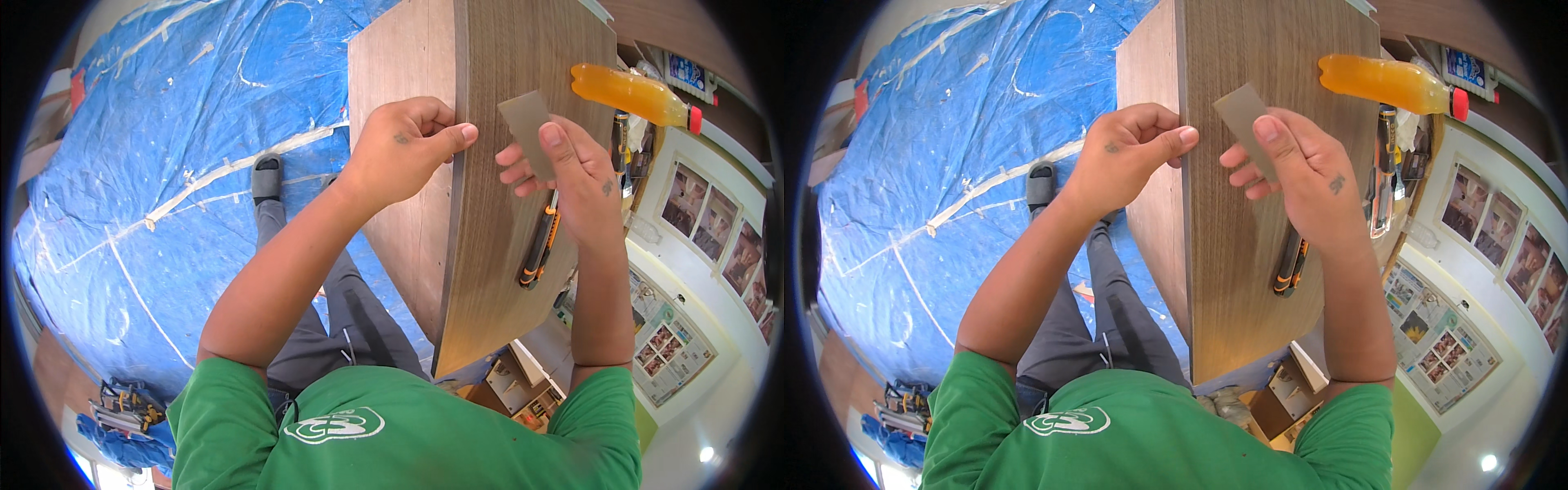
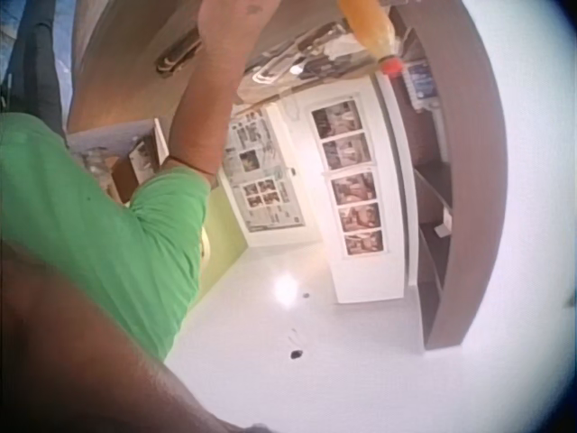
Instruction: The person uses a rubber mallet to tap a wooden panel edge, then uses a utility knife to trim the edge. They apply glue from a bottle to a small wood piece and press it onto the panel edge, then trim and clean the area with a cloth.
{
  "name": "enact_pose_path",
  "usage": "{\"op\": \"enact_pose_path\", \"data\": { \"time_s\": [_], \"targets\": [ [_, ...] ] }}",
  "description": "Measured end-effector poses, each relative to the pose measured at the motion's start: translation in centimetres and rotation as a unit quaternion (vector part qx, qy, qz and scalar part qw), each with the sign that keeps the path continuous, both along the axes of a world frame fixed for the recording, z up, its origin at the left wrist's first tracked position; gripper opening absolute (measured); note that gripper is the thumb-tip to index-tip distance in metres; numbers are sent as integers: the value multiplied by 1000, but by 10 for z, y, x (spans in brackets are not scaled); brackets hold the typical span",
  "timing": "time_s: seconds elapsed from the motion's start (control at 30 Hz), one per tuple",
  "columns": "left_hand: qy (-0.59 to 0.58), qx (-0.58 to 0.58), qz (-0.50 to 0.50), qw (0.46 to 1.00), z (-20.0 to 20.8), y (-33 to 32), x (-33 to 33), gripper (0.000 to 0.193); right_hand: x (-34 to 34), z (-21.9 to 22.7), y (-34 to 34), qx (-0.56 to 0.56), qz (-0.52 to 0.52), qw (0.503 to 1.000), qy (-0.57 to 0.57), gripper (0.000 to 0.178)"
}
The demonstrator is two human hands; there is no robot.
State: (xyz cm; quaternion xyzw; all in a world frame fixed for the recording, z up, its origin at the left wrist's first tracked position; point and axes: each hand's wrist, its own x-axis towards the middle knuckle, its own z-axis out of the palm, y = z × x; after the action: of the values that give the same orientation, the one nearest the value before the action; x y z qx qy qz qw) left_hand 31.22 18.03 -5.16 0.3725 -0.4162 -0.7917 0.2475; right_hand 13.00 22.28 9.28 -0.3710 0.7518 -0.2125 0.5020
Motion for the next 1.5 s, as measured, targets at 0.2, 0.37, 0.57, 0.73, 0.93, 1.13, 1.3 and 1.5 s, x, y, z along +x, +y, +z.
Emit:
{"op": "enact_pose_path", "data": {
  "time_s": [0.2, 0.37, 0.57, 0.73, 0.93, 1.13, 1.3, 1.5],
  "targets": [
    [-2, -10, -8, 1000, -3, 2, 0, 30, -6, 6, -4, 22, 61, 998, -7, 41],
    [-46, -28, -12, 998, 5, 8, 7, 33, -5, 4, -3, -112, 229, 960, 119, 33],
    [-30, -39, 2, 999, 4, 13, 7, 34, -15, -2, -24, -218, 440, 837, 242, 45],
    [-12, -21, 9, 1000, 3, 14, 6, 31, -15, -5, -28, -214, 438, 837, 251, 48],
    [4, -11, -4, 1000, 3, 12, 8, 28, -18, -16, -13, -200, 394, 865, 237, 47],
    [73, 53, 11, 996, -20, 25, 16, 31, -18, -19, -10, -212, 401, 858, 241, 47],
    [3, 90, -13, 996, -49, 36, 42, 33, -16, -20, -6, -213, 417, 847, 251, 48],
    [-73, 118, 4, 990, -120, 79, 89, 34, -13, -25, 1, -214, 391, 861, 247, 48]
  ]
}}
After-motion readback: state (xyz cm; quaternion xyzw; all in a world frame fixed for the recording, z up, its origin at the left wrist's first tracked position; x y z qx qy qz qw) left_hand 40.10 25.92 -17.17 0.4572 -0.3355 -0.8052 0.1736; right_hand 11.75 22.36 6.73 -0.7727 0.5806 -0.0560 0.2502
